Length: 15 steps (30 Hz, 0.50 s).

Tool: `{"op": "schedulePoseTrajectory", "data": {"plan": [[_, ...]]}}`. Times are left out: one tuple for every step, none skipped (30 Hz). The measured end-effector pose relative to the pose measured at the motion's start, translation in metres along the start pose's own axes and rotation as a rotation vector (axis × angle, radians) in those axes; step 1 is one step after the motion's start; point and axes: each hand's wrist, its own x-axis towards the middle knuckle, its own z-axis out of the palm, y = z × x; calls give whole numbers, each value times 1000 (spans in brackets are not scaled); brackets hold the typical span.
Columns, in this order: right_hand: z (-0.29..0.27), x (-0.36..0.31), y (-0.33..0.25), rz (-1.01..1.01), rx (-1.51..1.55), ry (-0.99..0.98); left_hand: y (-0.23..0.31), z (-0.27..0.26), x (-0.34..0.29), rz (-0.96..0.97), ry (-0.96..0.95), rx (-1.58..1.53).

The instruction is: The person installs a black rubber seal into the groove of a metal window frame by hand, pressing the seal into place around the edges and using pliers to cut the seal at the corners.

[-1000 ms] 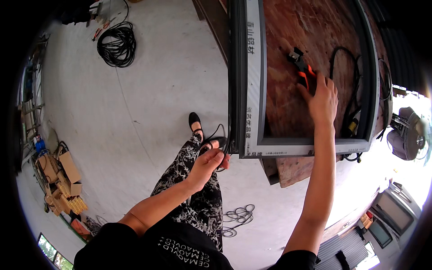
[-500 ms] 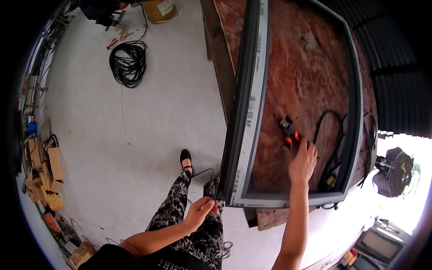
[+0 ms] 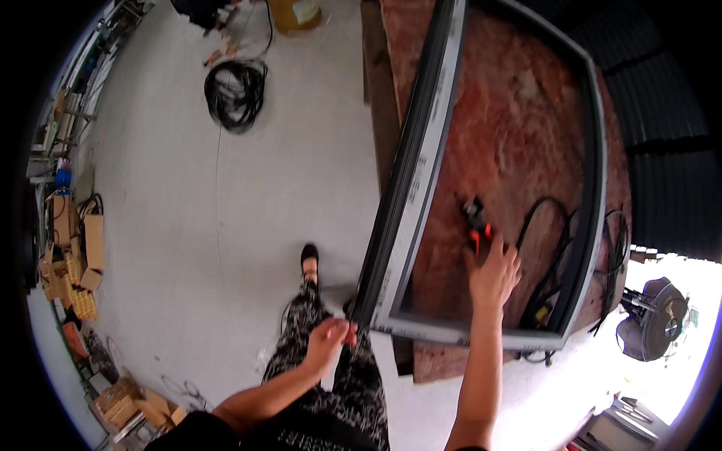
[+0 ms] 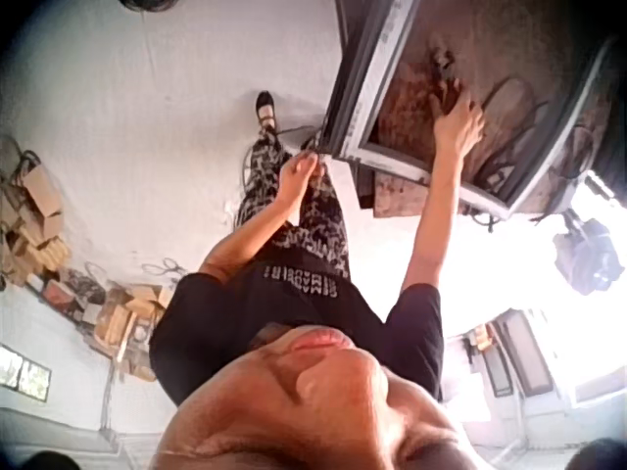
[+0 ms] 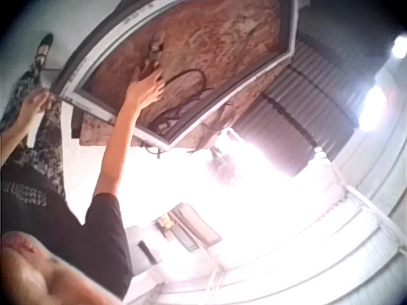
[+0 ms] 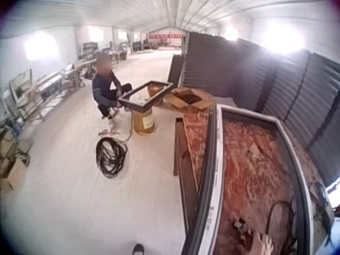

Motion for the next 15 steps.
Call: {"op": "schedulePoseTrajectory", "data": {"plan": [[-1,1,0,-9,-27,14,-3,-3,2,5,-13,10],[-6,-1,-3,-13,-28,-17,-3,-5,3,6,-8,70],[-12,-1,-5,-19,-28,-48,4,-1,3,18,-7,58],[-14,-1,-8,-23,-25,-68,6,-3,4,-4,-14,62],[-11,-3,-4,-20,33,7,10,-1,3,3,-21,45],[-8,-2,2,-19,97,91,11,0,2,2,-31,55],[-9,-1,0,-24,171,181,13,0,3,13,-36,67],[-23,-1,2,61,328,117,15,2,1,21,-21,83],[-40,-8,4,102,573,136,17,4,1,14,-16,110],[-54,-15,5,181,1068,87,18,5,1,9,-11,141],[-62,-26,7,273,1560,23,16,4,0,-8,3,178],[-73,-42,11,149,1714,-113,13,3,2,3,-8,133],[-81,-57,15,15,1858,-247,14,2,1,2,-6,136],[-85,-74,14,-90,1842,-422,15,1,0,2,-4,138],[-89,-95,12,-104,1821,-593,16,3,0,4,-8,135]]}}
